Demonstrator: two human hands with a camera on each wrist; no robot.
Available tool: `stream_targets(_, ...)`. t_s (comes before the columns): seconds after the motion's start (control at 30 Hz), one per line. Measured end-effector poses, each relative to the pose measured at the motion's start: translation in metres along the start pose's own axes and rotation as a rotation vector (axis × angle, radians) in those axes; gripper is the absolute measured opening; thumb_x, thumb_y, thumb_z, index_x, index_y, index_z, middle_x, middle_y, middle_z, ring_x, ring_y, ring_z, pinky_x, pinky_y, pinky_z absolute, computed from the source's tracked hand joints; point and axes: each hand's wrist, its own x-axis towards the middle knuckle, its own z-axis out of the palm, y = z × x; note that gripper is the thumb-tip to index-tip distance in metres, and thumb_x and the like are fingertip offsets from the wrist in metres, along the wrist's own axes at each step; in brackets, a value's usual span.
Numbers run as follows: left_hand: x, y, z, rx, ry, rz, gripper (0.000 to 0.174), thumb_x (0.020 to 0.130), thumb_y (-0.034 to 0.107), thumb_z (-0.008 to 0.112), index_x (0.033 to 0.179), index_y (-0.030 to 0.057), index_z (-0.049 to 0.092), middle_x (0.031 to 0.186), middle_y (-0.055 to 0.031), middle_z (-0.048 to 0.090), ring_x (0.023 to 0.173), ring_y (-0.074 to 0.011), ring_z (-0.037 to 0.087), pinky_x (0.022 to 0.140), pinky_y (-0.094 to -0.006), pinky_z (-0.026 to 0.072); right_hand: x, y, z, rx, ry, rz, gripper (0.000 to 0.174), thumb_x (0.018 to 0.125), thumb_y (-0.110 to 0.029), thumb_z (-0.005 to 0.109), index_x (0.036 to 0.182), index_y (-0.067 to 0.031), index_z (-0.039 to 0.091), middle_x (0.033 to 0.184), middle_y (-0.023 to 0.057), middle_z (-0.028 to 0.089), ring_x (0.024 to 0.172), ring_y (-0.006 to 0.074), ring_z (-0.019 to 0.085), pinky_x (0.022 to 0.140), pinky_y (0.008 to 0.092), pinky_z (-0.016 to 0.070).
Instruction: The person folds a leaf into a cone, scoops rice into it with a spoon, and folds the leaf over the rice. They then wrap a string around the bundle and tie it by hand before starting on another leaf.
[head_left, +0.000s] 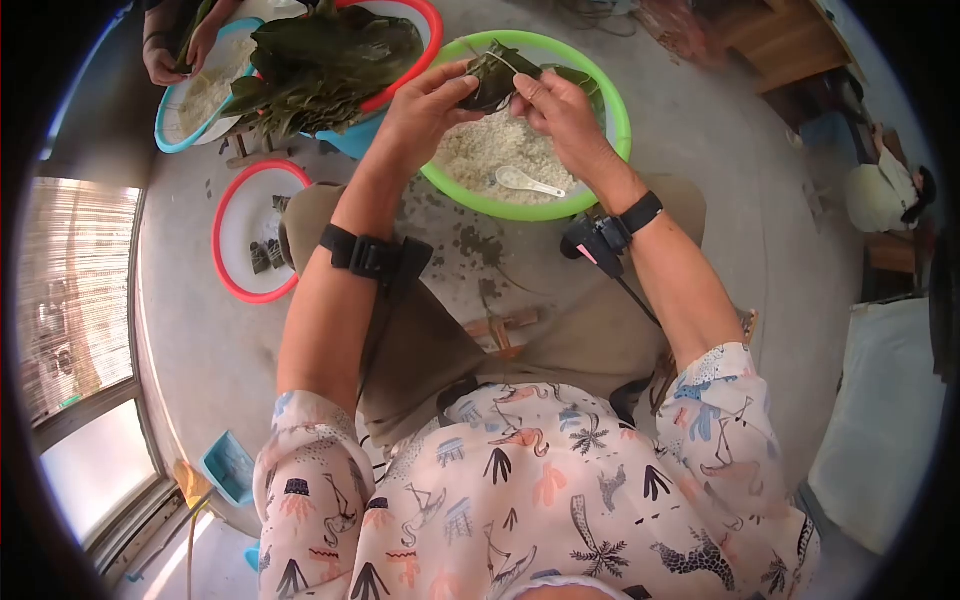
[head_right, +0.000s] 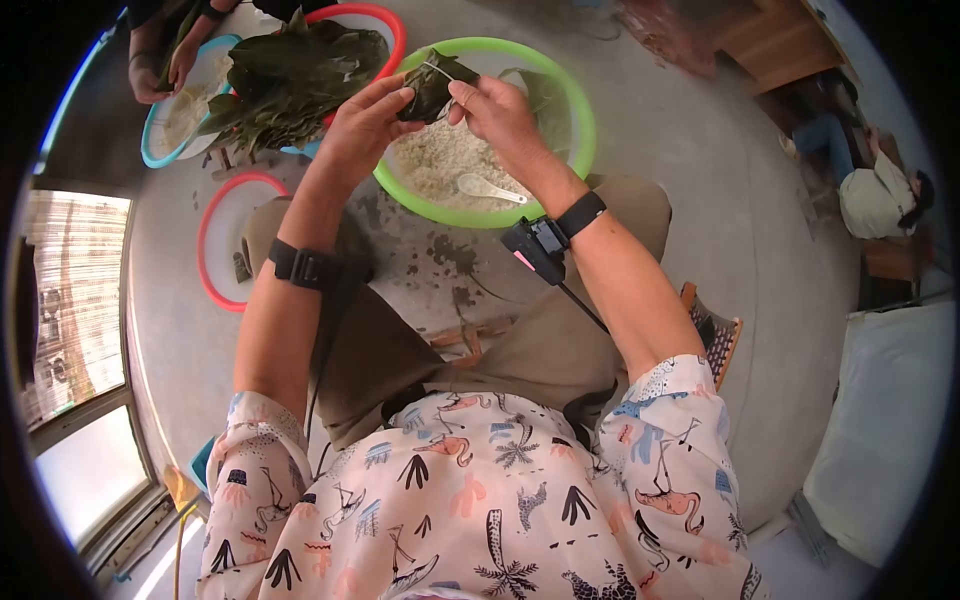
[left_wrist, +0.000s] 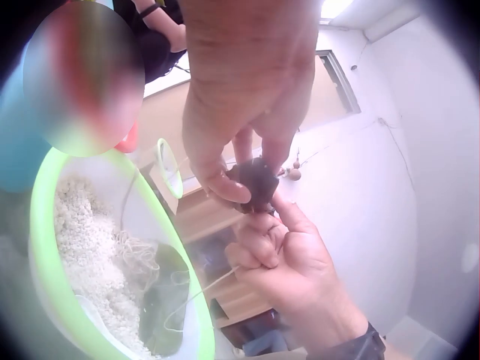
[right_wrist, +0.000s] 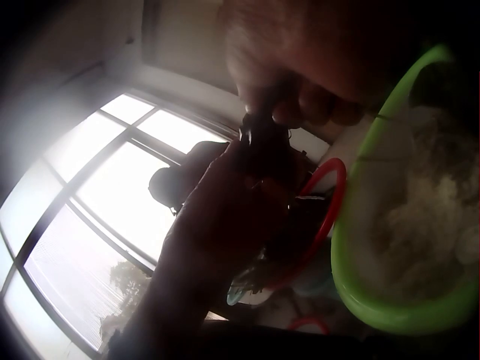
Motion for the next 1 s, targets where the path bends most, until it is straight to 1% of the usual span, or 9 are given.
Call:
stream_targets(0.2,0.002,0.003,-0.008,0.015,0.124,0.106,0.029,0.091,0.011,0.065,0.117,-0.0015,0.058,0.11,-0.0085,0.065,0.094,-0.0173,0.064,0.08,-0.033,0.0553,-0.024,-0.004,0.0,-0.787,0.025,-0.165,0.021,0.094,-0.02,0.058,0.099,-0.002,0.067,0.067,0.001,0.059,0.06,0.0053,0.052,0.055,0.0235,0.0414)
stream_targets(0.37,-0.008,0.002,-0.001,1.014,0.267,0.379,0.032,0.081,0.012,0.073,0.108,-0.0006,0.061,0.099,-0.0112,0.068,0.089,-0.0171,0.066,0.077,-0.0317,0.0526,-0.029,-0.051,0.008,-1.284,-0.139,-0.512,0.014,0.087,-0.017,0.061,0.089,-0.005,0.067,0.07,0.0105,0.061,0.064,0.0233,0.061,0.059,0.0336,0.0466)
stream_targets(0.5,-0.017,0.001,0.013,1.078,0.104,0.383,0.035,0.078,0.011,0.074,0.109,0.0011,0.061,0.096,-0.0129,0.068,0.088,-0.0171,0.066,0.077,-0.0316,0.0516,-0.01,-0.077,0.008,-1.458,-0.244,-0.567,0.012,0.081,-0.017,0.064,0.083,-0.0056,0.066,0.075,0.0111,0.062,0.07,0.0291,0.061,0.063,0.037,0.0471)
stream_targets(0.63,-0.024,-0.002,0.023,1.094,-0.113,0.391,0.033,0.08,0.009,0.072,0.11,0.001,0.06,0.098,-0.0108,0.067,0.088,-0.0172,0.065,0.079,-0.0312,0.0512,0.016,-0.083,-0.001,-1.464,-0.34,-0.566,0.012,0.085,-0.016,0.06,0.08,-0.008,0.067,0.077,0.0074,0.067,0.072,0.0245,0.064,0.062,0.0379,0.0493)
stream_targets(0.7,-0.023,-0.008,0.021,1.033,-0.176,0.384,0.032,0.082,0.008,0.071,0.111,0.0004,0.06,0.098,-0.0086,0.066,0.089,-0.0162,0.064,0.079,-0.0314,0.0509,0.03,-0.088,-0.005,-1.184,-0.488,-0.164,0.024,0.083,-0.014,0.059,0.103,-0.0005,0.06,0.084,0.0127,0.066,0.079,0.0206,0.066,0.068,0.0345,0.0499)
stream_targets(0.8,-0.019,-0.013,0.015,0.517,-0.266,0.226,0.028,0.086,0.008,0.069,0.111,0.0006,0.059,0.103,-0.0042,0.065,0.093,-0.0142,0.061,0.082,-0.0314,0.0503,0.048,-0.045,-0.04,-0.662,-0.42,0.197,0.016,0.092,-0.019,0.059,0.089,-0.006,0.068,0.08,0.0011,0.067,0.073,0.0139,0.065,0.062,0.0317,0.0482)
stream_targets(0.83,-0.019,-0.007,0.013,0.408,-0.261,0.194,0.026,0.088,0.007,0.067,0.111,0.0011,0.058,0.105,-0.0031,0.064,0.095,-0.0133,0.06,0.084,-0.0307,0.0495,0.042,-0.036,-0.043,-0.66,-0.425,0.186,0.016,0.092,-0.019,0.059,0.089,-0.006,0.068,0.08,0.0011,0.067,0.073,0.0139,0.065,0.062,0.0317,0.0482)
stream_targets(0.9,-0.013,-0.002,0.002,0.241,-0.239,0.158,0.022,0.091,0.007,0.063,0.112,0.0038,0.057,0.108,-0.003,0.063,0.098,-0.0128,0.06,0.09,-0.0301,0.0479,0.028,-0.02,-0.046,0.027,-0.178,0.358,0.022,0.096,-0.022,0.059,0.102,-0.001,0.065,0.077,-0.0043,0.061,0.066,0.0051,0.056,0.058,0.0236,0.0424)
stream_targets(1.0,-0.013,0.004,0.0,-0.148,-0.155,0.01,0.022,0.093,0.01,0.062,0.114,0.0047,0.056,0.109,-0.0028,0.063,0.1,-0.0125,0.06,0.09,-0.0317,0.0486,0.037,0.017,-0.09,0.183,-0.414,0.377,0.029,0.09,-0.024,0.067,0.108,-0.001,0.063,0.079,-0.0042,0.059,0.062,0.0027,0.048,0.055,0.0173,0.0393)
